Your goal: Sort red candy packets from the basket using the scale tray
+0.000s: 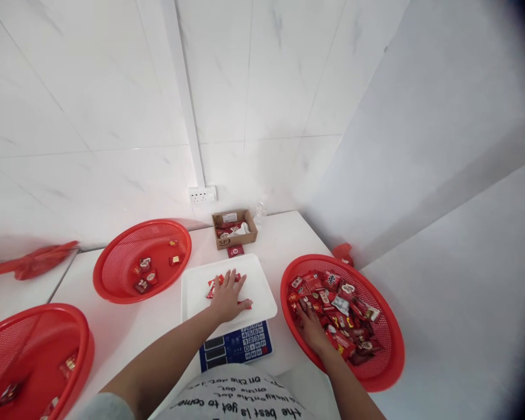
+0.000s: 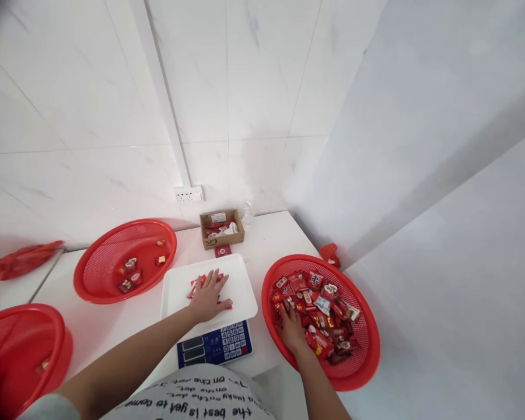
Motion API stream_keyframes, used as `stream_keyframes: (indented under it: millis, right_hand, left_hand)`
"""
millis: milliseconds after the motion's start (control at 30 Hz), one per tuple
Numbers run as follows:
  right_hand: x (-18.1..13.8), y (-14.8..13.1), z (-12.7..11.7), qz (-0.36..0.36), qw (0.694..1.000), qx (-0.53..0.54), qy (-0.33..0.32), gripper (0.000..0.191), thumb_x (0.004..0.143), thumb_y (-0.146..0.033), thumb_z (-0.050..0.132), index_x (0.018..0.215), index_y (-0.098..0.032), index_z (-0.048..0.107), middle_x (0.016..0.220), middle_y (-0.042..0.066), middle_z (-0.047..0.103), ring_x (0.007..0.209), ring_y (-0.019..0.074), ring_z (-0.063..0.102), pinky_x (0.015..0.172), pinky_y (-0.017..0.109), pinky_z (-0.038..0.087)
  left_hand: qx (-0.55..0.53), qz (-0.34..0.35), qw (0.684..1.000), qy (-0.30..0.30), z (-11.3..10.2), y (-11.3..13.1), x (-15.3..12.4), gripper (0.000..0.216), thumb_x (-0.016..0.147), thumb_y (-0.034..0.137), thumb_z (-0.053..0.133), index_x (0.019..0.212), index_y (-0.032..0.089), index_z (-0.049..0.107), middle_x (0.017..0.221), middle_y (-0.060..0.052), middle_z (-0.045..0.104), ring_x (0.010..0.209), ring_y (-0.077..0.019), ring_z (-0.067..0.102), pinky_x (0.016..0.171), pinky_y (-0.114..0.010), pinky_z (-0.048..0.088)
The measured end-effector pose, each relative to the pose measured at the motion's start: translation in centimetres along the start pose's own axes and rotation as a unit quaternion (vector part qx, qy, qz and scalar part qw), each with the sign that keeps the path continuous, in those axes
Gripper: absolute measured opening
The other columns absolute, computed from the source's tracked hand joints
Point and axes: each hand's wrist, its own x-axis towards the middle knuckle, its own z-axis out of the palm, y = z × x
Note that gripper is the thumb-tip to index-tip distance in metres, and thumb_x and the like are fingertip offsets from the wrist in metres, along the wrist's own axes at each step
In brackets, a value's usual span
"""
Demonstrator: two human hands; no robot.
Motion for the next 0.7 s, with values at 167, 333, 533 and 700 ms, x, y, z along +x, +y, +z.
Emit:
stream_keyframes:
  millis: [167,333,533,700]
  right_hand:
    - [0.0,0.2,0.0,-0.003,1.000,0.004,0.007,0.058,0.072,-0.023,0.050,0.129,-0.026,0.044,0.140,0.008,0.037,0.132,0.0259,0.027,0.103,0.043,0.025]
    - [0.0,0.2,0.0,-0.005,1.000,-0.009,-0.002,0.058,0.072,-0.024,0.050,0.130,-0.022,0.043,0.142,0.010,0.033,0.133,0.0258,0.024,0.105,0.041,0.024]
    - [0.1,0.3,0.3,-0.003,1.000,-0.015,0.000,0.057,0.074,-0.025,0.048,0.130,-0.019,0.043,0.143,0.012,0.031,0.133,0.0271,0.025,0.104,0.042,0.024]
    - [0.2,0.5,0.5,0.005,1.000,-0.012,0.008,0.057,0.073,-0.026,0.049,0.130,-0.021,0.044,0.141,0.010,0.035,0.132,0.0273,0.025,0.103,0.042,0.025]
  left_hand:
    - [0.017,0.062,0.998,-0.018,0.1,0.0,0.0,0.054,0.085,0.046,0.040,0.133,0.022,0.038,0.144,-0.009,0.033,0.134,-0.0295,0.021,0.106,-0.056,0.008]
    - [0.020,0.135,0.991,-0.005,0.4,-1.4,-2.1,0.047,0.090,0.041,0.033,0.134,0.025,0.037,0.141,-0.005,0.039,0.135,-0.0237,0.022,0.109,-0.050,0.007]
    - [0.025,0.077,0.996,0.025,1.2,-3.5,-5.2,0.053,0.087,0.047,0.036,0.137,0.029,0.032,0.145,-0.005,0.032,0.135,-0.0253,0.020,0.109,-0.050,0.007]
    - [0.019,0.015,0.998,0.062,1.5,-4.3,-5.9,0.054,0.088,0.046,0.033,0.137,0.022,0.034,0.147,-0.010,0.026,0.136,-0.0264,0.016,0.109,-0.048,0.012]
